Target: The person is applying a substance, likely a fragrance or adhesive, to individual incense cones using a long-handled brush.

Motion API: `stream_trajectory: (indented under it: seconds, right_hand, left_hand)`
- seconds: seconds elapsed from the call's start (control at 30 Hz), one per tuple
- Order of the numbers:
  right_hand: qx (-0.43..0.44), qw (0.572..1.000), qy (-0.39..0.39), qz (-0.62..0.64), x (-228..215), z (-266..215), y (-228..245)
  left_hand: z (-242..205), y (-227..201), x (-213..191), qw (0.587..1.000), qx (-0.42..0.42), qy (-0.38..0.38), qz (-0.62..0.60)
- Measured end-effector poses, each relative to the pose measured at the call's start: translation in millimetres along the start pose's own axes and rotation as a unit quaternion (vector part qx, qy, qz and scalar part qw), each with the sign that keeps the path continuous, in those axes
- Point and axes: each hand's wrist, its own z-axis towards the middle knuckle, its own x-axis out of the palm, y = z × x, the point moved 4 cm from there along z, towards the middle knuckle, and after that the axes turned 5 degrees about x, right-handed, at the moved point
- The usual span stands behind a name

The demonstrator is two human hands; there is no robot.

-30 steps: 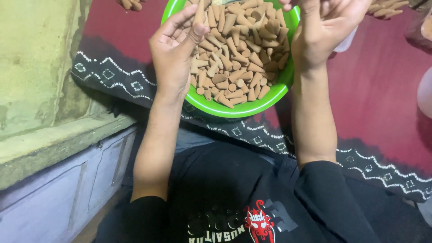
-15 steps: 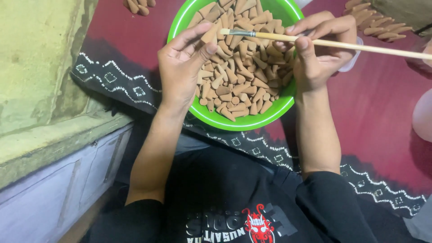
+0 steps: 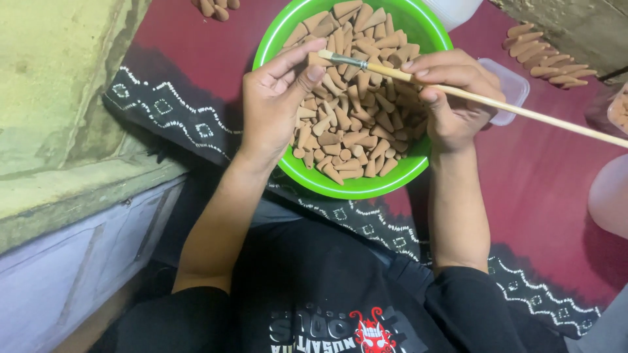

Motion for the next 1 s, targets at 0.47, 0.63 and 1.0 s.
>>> stream_trajectory:
  seconds: [0.47, 0.63, 1.0]
  right_hand:
    - [0.023, 0.995, 0.063, 0.071, 9.7, -8.4, -3.0]
    - [0.027, 0.997, -0.018, 0.074, 3.3, -3.4, 0.8]
    - [0.002, 0.993, 0.004, 0.119, 3.1, -7.3, -0.8]
  left_hand:
    - [-1.6, 1.3, 3.6, 0.997, -0.015, 0.078, 0.018]
    - [-0.4, 1.5, 7.0, 0.995, -0.010, 0.093, 0.036]
    - [-2.0, -2.9, 8.3, 0.996, -0.039, 0.067, 0.041]
